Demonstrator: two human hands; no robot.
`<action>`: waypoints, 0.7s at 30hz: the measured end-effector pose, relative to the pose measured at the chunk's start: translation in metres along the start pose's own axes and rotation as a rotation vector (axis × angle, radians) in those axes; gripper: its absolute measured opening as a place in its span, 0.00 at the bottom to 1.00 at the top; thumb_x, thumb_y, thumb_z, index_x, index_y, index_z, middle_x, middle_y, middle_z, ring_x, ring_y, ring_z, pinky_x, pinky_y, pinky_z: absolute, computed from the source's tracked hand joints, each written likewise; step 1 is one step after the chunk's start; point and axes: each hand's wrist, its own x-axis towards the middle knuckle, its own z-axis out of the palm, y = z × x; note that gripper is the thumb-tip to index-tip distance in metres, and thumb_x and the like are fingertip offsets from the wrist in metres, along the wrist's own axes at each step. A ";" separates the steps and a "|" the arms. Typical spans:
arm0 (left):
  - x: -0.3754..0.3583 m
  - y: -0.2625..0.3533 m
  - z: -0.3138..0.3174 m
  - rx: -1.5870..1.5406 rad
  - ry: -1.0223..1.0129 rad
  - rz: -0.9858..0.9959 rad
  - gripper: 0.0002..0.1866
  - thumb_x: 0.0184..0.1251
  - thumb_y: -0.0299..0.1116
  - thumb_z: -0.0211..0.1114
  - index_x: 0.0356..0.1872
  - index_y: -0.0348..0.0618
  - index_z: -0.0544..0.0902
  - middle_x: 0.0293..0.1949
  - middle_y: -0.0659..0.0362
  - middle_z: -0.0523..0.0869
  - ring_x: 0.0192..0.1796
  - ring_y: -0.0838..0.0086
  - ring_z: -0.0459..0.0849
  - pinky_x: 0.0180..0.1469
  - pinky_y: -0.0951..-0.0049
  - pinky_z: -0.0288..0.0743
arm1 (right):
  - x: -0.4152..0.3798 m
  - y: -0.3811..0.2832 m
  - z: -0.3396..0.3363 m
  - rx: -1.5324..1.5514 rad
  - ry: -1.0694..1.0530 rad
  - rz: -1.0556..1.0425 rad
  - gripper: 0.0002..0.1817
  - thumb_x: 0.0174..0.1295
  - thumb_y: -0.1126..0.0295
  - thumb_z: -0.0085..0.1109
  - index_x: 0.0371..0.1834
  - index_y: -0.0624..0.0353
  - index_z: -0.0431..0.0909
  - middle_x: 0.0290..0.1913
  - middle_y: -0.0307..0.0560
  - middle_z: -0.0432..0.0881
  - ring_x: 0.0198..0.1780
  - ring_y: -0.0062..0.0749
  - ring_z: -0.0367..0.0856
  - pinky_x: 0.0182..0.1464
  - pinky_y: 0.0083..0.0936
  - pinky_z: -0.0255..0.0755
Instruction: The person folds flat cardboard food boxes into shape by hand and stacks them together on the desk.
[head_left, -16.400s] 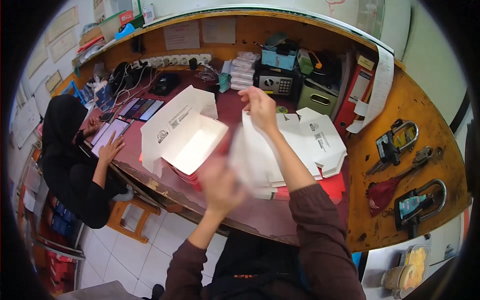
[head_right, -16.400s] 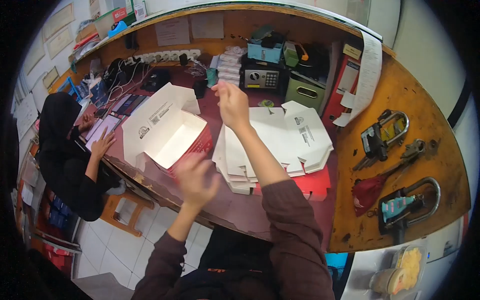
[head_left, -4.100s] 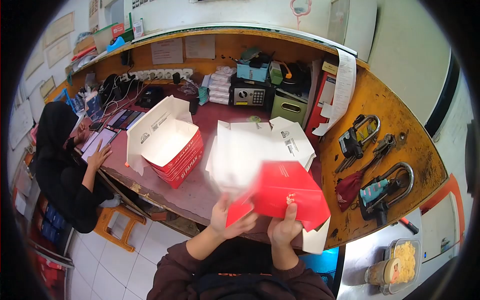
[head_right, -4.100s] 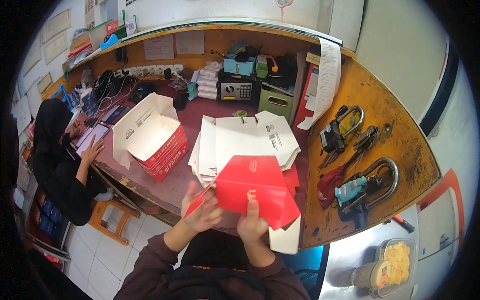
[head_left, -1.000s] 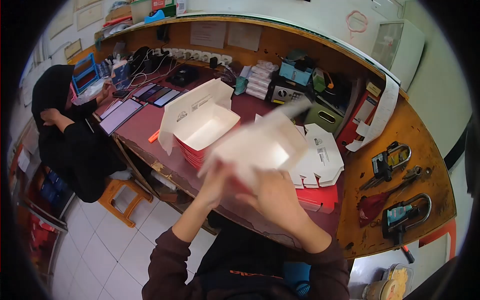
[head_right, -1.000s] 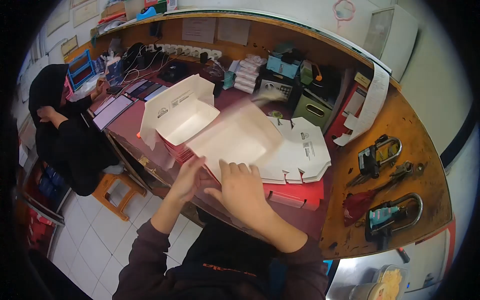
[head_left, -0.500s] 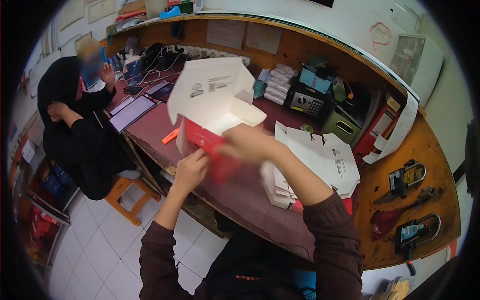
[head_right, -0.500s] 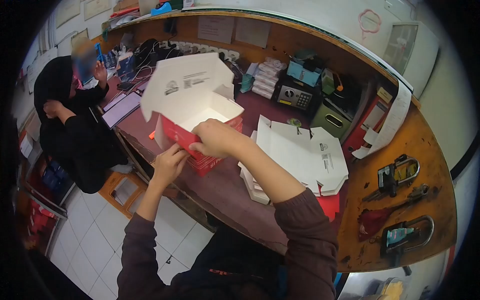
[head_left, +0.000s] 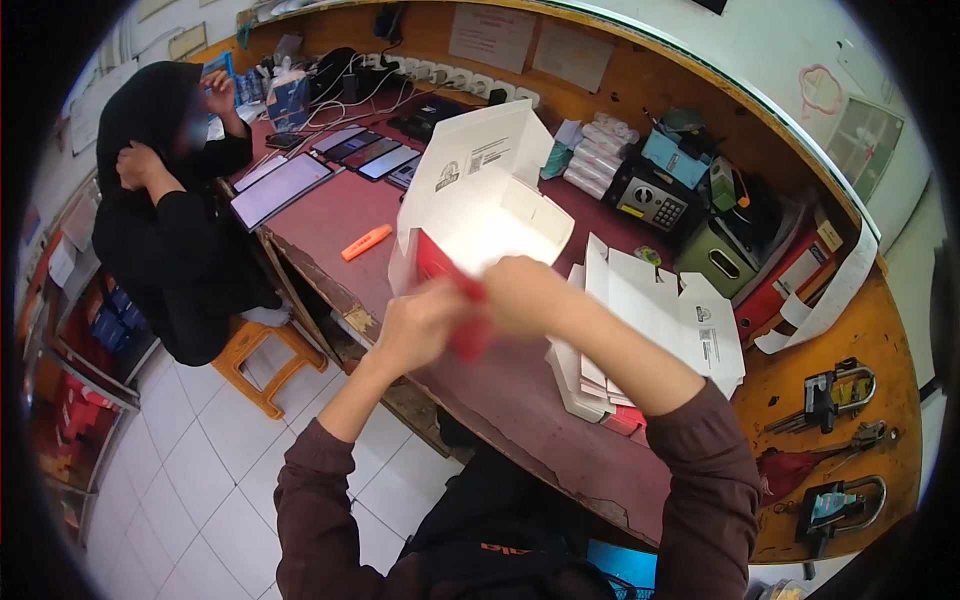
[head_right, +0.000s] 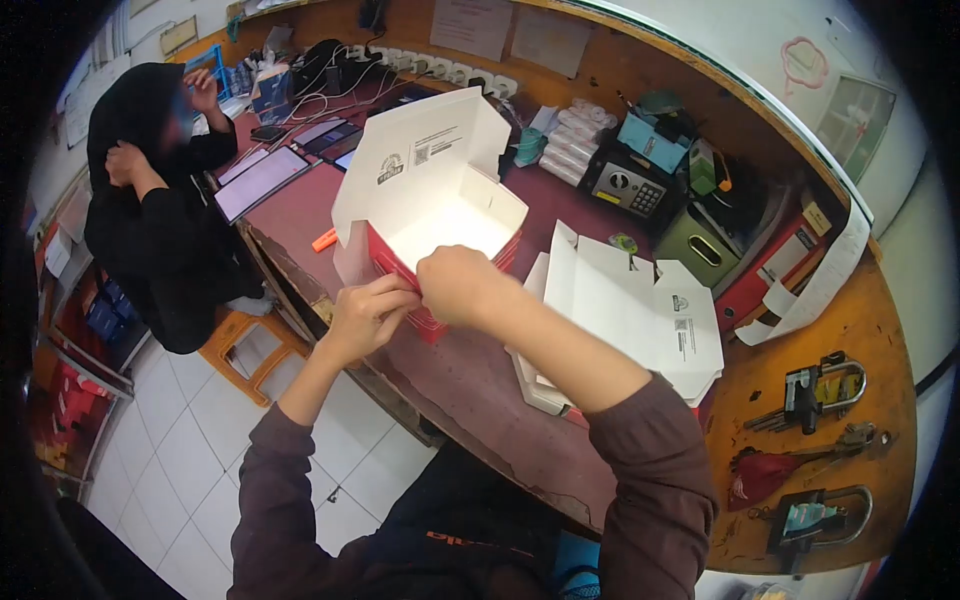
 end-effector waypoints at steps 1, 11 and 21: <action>0.000 0.004 0.001 0.036 0.017 -0.019 0.08 0.44 0.23 0.62 0.28 0.45 0.81 0.29 0.63 0.80 0.26 0.69 0.80 0.26 0.73 0.73 | 0.004 0.005 -0.008 0.052 -0.068 -0.001 0.12 0.50 0.65 0.58 0.23 0.65 0.79 0.28 0.60 0.80 0.35 0.48 0.81 0.39 0.35 0.74; -0.013 -0.010 0.009 0.525 -0.063 -0.278 0.14 0.53 0.25 0.52 0.44 0.45 0.73 0.44 0.59 0.74 0.34 0.63 0.80 0.27 0.69 0.77 | 0.031 -0.028 -0.005 -0.045 0.147 0.094 0.07 0.48 0.73 0.53 0.27 0.61 0.81 0.29 0.55 0.81 0.35 0.43 0.82 0.34 0.31 0.76; -0.019 -0.009 0.017 0.606 0.134 -0.197 0.17 0.53 0.26 0.57 0.47 0.42 0.72 0.49 0.59 0.74 0.39 0.66 0.80 0.33 0.73 0.78 | 0.039 0.035 -0.018 0.488 -0.275 0.115 0.22 0.59 0.54 0.49 0.39 0.66 0.78 0.38 0.58 0.80 0.38 0.44 0.80 0.44 0.33 0.72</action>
